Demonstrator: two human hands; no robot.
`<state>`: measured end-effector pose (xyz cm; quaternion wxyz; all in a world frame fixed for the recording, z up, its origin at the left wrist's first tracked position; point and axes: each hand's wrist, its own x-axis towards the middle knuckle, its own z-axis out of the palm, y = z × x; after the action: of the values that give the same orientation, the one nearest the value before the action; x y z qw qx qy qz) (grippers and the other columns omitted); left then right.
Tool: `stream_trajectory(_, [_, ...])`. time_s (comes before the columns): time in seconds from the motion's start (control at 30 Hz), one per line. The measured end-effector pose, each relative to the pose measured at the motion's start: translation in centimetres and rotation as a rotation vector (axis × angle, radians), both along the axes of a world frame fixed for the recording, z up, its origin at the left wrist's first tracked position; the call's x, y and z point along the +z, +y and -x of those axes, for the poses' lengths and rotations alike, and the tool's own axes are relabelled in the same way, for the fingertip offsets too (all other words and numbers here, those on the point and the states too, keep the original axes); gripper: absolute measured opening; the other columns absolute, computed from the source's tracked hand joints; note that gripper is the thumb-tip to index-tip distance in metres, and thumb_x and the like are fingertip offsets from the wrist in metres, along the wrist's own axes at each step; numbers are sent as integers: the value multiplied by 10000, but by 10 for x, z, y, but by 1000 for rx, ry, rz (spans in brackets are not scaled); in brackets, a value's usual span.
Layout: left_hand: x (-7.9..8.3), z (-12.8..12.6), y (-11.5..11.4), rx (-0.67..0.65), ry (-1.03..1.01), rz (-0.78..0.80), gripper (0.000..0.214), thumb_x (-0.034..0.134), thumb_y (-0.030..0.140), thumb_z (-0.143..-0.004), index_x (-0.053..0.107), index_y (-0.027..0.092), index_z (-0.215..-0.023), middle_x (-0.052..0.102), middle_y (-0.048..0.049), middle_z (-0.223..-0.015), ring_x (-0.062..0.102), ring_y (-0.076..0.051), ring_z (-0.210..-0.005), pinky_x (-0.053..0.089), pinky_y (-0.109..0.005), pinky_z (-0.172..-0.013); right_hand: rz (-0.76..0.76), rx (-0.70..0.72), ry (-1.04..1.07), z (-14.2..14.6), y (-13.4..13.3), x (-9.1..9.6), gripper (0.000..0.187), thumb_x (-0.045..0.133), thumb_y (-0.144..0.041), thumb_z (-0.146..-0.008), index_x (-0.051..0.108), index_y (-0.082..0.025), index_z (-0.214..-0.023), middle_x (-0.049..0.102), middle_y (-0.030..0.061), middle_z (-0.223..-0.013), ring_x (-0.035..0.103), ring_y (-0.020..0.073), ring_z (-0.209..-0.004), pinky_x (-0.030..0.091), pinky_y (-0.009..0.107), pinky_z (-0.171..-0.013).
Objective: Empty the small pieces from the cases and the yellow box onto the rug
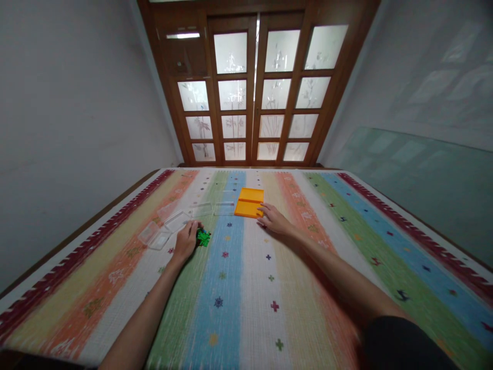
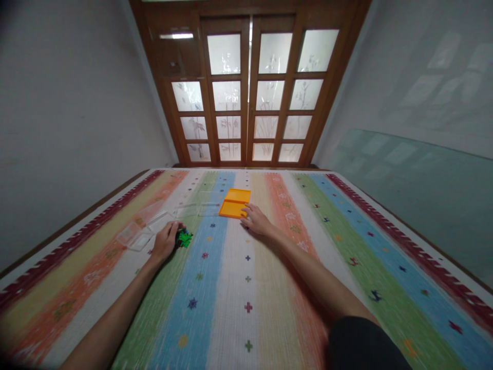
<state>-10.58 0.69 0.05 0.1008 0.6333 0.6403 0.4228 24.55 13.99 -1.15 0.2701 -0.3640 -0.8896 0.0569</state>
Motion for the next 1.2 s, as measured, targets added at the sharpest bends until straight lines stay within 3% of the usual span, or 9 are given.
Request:
stream_trajectory(0.13, [-7, 4, -8, -24, 149, 74, 596, 463, 641, -906, 609, 176, -1249, 680, -141, -1283, 603, -321, -1247, 434, -506, -1087, -80, 116, -10, -28, -29, 11, 278, 541, -306, -950, 649, -273, -1204, 619, 88, -1320, 456, 297, -1369, 413, 569, -1125])
stream_trajectory(0.27, [-21, -1, -7, -104, 362, 167, 804, 570, 697, -835, 488, 167, -1434, 454, -169, -1543, 298, -396, -1484, 207, -621, -1201, -50, 25, 50, -61, -59, 19, 311, 508, -341, -977, 604, -268, -1263, 532, 107, -1423, 497, 285, -1338, 453, 542, -1105])
stream_trajectory(0.37, [-26, -6, 3, -115, 370, 176, 716, 518, 642, -900, 502, 154, -1423, 432, -172, -1556, 317, -355, -1485, 251, -562, -1210, -15, -67, 77, -83, -75, 26, 310, 492, -383, -989, 606, -251, -1246, 495, 130, -1459, 528, 296, -1308, 458, 549, -1089])
stream_trajectory(0.53, [-24, -9, 17, -152, 297, 108, 456, 483, 477, -940, 670, 156, -1205, 600, -156, -1413, 505, -313, -1374, 353, -521, -1181, -4, -140, 126, -110, -96, 33, 318, 479, -418, -988, 607, -264, -1235, 504, 118, -1452, 521, 308, -1313, 429, 561, -1104])
stream_trajectory(0.8, [-16, -2, 7, -97, 262, 82, 327, 412, 329, -934, 684, 188, -1049, 728, -110, -1204, 679, -270, -1135, 498, -465, -1059, -18, -222, 195, -131, -119, 25, 397, 488, -399, -985, 520, -279, -1361, 477, 113, -1468, 493, 307, -1342, 418, 553, -1119])
stream_trajectory(0.97, [-11, -2, -1, -75, 297, 99, 430, 371, 469, -992, 663, 185, -1129, 677, -136, -1297, 550, -308, -1320, 395, -529, -1142, 16, -251, 228, -136, -122, 17, 383, 474, -413, -986, 527, -309, -1350, 494, 119, -1438, 501, 314, -1328, 423, 576, -1111])
stream_trajectory(1.1, [-12, -6, -2, -84, 423, 192, 648, 486, 627, -922, 557, 157, -1362, 476, -161, -1528, 322, -360, -1482, 248, -591, -1206, 43, -257, 246, -135, -123, 11, 378, 478, -432, -982, 536, -300, -1331, 488, 135, -1437, 507, 332, -1319, 423, 599, -1102])
stream_trajectory(1.2, [-16, -6, 6, -126, 440, 223, 687, 487, 641, -913, 557, 152, -1390, 441, -151, -1555, 317, -355, -1485, 243, -577, -1215, 51, -262, 252, -134, -124, 9, 368, 478, -436, -985, 545, -281, -1313, 490, 147, -1427, 505, 338, -1322, 429, 600, -1097])
